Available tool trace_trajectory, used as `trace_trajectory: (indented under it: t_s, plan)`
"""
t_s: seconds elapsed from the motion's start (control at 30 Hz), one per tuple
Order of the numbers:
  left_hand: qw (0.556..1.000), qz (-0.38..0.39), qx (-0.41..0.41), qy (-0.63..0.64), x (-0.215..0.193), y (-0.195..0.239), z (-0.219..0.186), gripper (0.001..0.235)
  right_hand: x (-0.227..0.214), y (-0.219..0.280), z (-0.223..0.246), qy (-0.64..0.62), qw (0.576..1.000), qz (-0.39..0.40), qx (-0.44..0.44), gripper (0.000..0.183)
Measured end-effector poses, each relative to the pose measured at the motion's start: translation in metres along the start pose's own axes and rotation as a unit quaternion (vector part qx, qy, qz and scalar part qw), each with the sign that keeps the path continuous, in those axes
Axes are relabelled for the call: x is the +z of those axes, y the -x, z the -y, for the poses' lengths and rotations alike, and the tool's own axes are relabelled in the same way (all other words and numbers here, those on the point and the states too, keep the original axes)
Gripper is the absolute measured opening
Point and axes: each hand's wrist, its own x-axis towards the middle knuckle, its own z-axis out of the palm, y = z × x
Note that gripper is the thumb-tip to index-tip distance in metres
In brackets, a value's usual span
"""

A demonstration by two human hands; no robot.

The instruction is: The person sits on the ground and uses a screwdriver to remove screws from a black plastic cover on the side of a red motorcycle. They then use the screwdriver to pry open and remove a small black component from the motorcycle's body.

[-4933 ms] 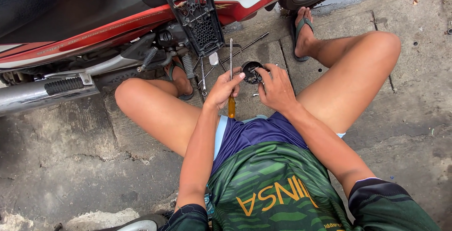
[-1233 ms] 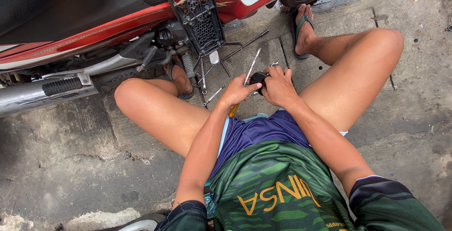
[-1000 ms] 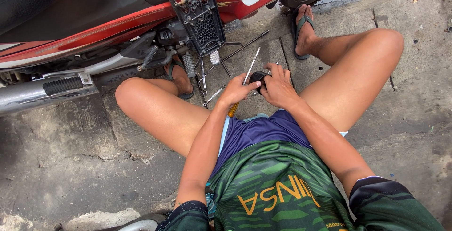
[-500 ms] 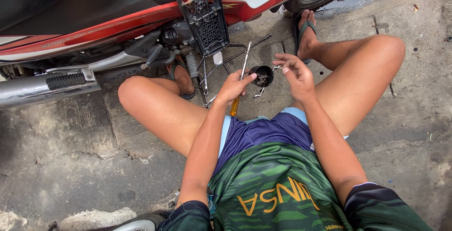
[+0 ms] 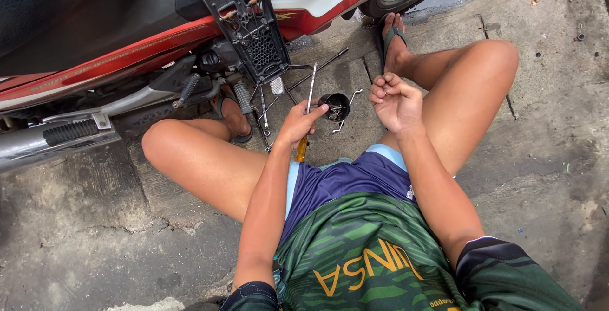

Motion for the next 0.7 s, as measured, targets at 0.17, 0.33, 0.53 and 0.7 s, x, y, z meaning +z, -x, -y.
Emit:
trace_trajectory:
  t_s: [0.17, 0.33, 0.53, 0.7]
  plan:
    - [1.0, -0.012, -0.001, -0.009, 0.005, 0.008, -0.014, 0.049, -0.018, -0.012, -0.017, 0.148, 0.982, -0.11, 0.025, 0.015]
    - [1.0, -0.016, -0.002, 0.005, 0.003, -0.005, 0.001, 0.048, 0.0, -0.005, -0.03, 0.318, 0.944, -0.088, -0.001, 0.011]
    - [0.999, -0.021, 0.014, 0.047, 0.005, -0.005, -0.001, 0.049, 0.028, 0.01, -0.038, 0.741, 0.668, 0.0, -0.071, 0.032]
    - [0.989, -0.125, 0.078, -0.016, 0.01, 0.012, -0.038, 0.038, 0.01, -0.003, -0.042, 0.84, 0.536, -0.002, -0.082, 0.028]
